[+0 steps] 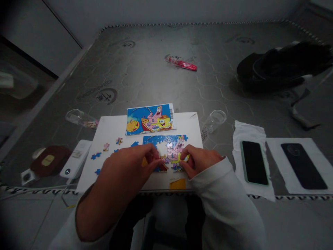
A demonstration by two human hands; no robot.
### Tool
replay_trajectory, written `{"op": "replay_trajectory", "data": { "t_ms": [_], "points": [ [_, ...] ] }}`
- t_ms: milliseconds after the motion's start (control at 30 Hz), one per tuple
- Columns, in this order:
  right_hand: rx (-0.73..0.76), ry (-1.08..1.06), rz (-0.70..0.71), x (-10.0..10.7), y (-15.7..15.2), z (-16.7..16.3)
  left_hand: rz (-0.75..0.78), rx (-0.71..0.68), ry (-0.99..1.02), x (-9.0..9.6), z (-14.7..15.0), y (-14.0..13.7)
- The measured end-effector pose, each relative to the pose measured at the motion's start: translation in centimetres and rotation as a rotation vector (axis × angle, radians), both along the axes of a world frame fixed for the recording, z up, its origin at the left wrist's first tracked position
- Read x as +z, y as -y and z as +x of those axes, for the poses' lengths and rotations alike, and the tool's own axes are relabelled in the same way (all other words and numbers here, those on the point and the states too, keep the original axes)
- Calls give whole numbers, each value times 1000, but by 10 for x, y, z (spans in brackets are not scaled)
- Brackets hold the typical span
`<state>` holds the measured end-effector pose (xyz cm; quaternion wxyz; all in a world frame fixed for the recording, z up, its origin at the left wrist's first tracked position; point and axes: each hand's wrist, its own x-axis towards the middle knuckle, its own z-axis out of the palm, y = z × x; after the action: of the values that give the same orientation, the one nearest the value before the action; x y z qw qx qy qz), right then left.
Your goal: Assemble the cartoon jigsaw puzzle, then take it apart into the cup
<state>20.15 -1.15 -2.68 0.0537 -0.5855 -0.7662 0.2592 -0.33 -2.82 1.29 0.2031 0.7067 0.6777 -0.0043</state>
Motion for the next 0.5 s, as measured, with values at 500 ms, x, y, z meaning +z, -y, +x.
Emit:
{"op": "replay_trajectory", "data": {
  "t_ms": [500],
  "points": [
    [24, -187, 231, 30, 11, -27, -25, -68, -119, -1, -24, -4]
  ]
}}
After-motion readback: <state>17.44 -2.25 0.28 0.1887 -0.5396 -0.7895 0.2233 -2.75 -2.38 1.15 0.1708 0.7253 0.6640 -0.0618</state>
